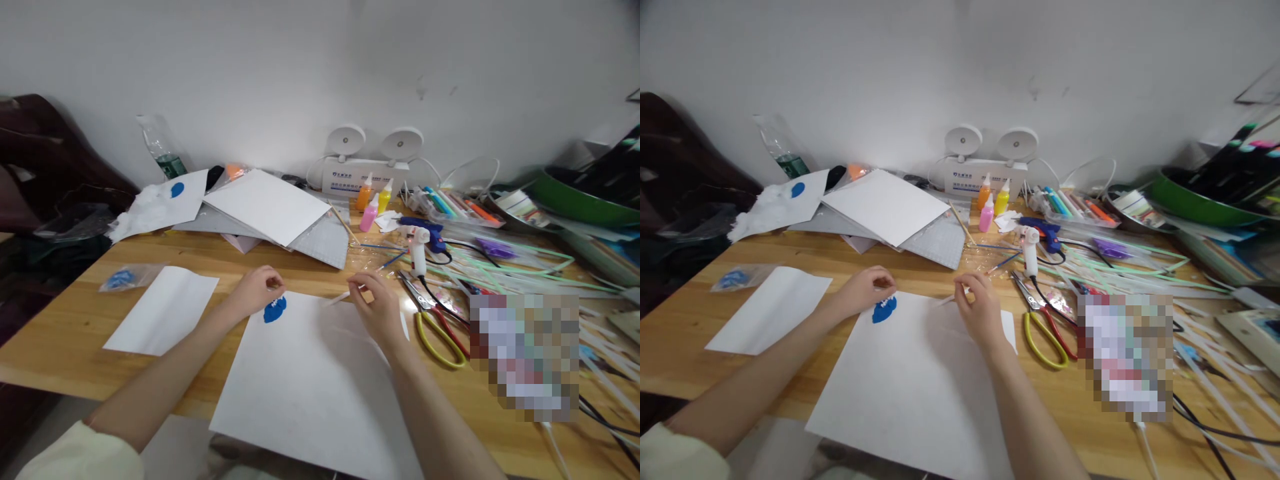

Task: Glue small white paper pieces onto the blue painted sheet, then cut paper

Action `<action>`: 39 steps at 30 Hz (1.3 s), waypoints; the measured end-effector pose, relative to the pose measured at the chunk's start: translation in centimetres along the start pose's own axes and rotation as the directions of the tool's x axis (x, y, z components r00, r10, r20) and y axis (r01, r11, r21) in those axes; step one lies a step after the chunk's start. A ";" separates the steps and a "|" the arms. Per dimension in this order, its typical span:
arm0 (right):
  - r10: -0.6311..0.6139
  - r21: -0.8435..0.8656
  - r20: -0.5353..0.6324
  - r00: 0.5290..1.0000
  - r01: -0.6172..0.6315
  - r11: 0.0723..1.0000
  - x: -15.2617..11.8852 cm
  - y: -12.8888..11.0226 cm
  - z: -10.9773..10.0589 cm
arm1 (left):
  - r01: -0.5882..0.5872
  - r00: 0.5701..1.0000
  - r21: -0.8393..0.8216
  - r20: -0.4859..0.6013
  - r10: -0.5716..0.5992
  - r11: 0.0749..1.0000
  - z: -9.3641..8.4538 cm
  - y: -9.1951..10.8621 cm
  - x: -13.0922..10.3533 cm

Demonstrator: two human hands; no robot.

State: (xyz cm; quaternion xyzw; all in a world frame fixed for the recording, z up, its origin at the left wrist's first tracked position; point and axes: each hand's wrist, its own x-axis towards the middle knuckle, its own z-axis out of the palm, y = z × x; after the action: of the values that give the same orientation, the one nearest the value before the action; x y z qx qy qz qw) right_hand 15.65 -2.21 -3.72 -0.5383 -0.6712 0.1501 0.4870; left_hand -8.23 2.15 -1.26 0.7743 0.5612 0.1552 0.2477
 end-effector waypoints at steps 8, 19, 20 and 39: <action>-0.008 -0.017 0.002 1.000 0.008 1.000 0.0 -0.1 0.0 | 0.030 1.000 -0.034 -0.007 -0.030 0.999 0.3 -0.5 0.0; 0.001 -0.011 0.003 1.000 -0.001 1.000 0.0 -0.2 -0.1 | 0.103 0.994 -0.155 -0.006 -0.105 0.983 0.1 -0.4 -0.6; 0.004 -0.011 0.003 1.000 -0.004 1.000 0.0 -0.2 -0.1 | 0.101 0.995 -0.160 -0.008 -0.103 0.982 0.2 -0.5 -0.6; 0.016 0.002 0.004 1.000 -0.016 1.000 -0.1 -0.2 0.0 | 0.019 0.999 -0.170 0.031 -0.014 0.985 0.3 -1.1 -0.6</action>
State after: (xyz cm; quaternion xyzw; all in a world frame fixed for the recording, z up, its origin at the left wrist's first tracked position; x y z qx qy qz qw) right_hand 15.57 -2.33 -3.62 -0.5427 -0.6676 0.1558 0.4852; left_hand -9.18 1.76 -2.11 0.7480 0.5485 0.1888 0.3225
